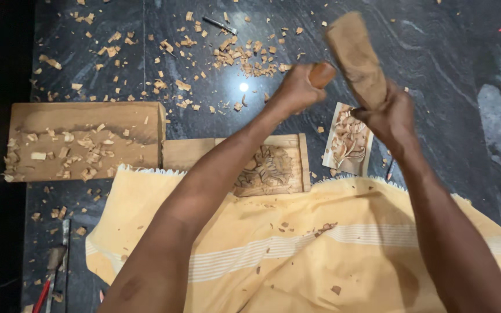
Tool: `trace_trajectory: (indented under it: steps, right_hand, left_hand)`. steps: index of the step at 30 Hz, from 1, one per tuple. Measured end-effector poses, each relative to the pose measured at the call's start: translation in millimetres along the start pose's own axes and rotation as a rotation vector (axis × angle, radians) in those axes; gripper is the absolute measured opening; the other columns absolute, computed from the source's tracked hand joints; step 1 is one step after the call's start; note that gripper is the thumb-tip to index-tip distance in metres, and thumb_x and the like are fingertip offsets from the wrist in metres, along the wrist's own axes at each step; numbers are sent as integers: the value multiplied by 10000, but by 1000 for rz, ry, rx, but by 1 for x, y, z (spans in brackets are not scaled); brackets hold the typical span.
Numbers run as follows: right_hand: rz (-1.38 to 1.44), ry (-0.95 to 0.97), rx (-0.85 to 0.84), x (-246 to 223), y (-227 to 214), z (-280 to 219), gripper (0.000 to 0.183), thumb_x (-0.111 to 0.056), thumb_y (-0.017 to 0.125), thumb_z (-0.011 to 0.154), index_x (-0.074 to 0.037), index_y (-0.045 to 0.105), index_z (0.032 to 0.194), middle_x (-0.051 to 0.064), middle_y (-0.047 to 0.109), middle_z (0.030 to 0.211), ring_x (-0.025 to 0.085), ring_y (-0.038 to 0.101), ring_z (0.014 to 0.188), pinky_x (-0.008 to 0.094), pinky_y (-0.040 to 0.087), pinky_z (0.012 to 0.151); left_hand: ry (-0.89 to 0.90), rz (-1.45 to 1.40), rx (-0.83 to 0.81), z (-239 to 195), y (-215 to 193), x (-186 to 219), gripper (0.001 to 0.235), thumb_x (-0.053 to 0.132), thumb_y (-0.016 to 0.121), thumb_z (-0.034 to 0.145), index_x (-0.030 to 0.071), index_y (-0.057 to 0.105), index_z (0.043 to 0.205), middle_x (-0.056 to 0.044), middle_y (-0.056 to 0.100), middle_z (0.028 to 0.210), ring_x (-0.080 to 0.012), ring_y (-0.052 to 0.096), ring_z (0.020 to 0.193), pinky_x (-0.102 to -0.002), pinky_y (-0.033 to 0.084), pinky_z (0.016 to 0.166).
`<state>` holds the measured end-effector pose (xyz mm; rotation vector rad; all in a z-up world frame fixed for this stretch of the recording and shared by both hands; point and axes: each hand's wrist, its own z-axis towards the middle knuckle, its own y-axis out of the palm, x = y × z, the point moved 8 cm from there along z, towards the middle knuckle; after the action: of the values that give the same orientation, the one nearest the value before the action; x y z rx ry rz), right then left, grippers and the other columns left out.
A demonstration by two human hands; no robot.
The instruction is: The person is carving a floral design into a rectangular wooden board using a chisel and a wooden mallet. They repeatedly strike the chisel to remove wood shavings and refine the pattern.
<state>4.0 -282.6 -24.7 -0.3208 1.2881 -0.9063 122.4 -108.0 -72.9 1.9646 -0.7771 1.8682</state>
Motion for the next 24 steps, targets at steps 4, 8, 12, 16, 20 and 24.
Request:
trace_trajectory:
  steps: [4,8,12,16,20,24]
  right_hand:
    - [223,644,97,6,-35,-70,460,-36,814,793,14,582,1187,88,650,780,157,567,539,321,390,423]
    - [156,697,95,-40,-70,-149,400,-77,824,782,3,588,1094,59,639,737,111,547,518,303,390,397]
    - [188,759,126,-63,-74,-204,313,-86,871,753,13,654,956,75,636,700,133,507,489,298,367,416]
    - [261,820,157,-68,-66,-221,323,-90,875,726,0,640,930,70,618,677,130,504,483,305,354,412]
    - [318,783,183,-72,-68,-219,298,-97,873,738,-17,648,916,51,625,686,118,528,506,284,380,438]
    - [308,763,180,-74,-72,-220,305,-83,874,731,-14,628,897,62,610,671,135,519,498,303,366,418]
  left_hand:
    - [214,-479,-157,-17,-43,78,208,149,775,895,15,668,1013,-91,708,799,-67,532,468,-215,443,364]
    - [388,-441,304,-82,-129,126,374,117,796,879,169,519,1126,9,669,774,-70,659,576,-211,604,524]
    - [530,-679,440,-164,-136,119,193,-20,797,908,3,608,941,-58,616,817,-114,539,607,-262,408,490]
    - [391,-629,578,-194,-124,77,175,-94,752,828,23,655,914,-43,650,776,-89,586,569,-237,453,476]
    - [428,-491,543,-190,-118,66,141,-96,737,845,7,674,918,-52,683,816,-89,639,648,-226,506,547]
    - [410,-434,531,-187,-114,60,124,-96,717,847,8,674,899,-42,669,793,-74,615,623,-215,466,524]
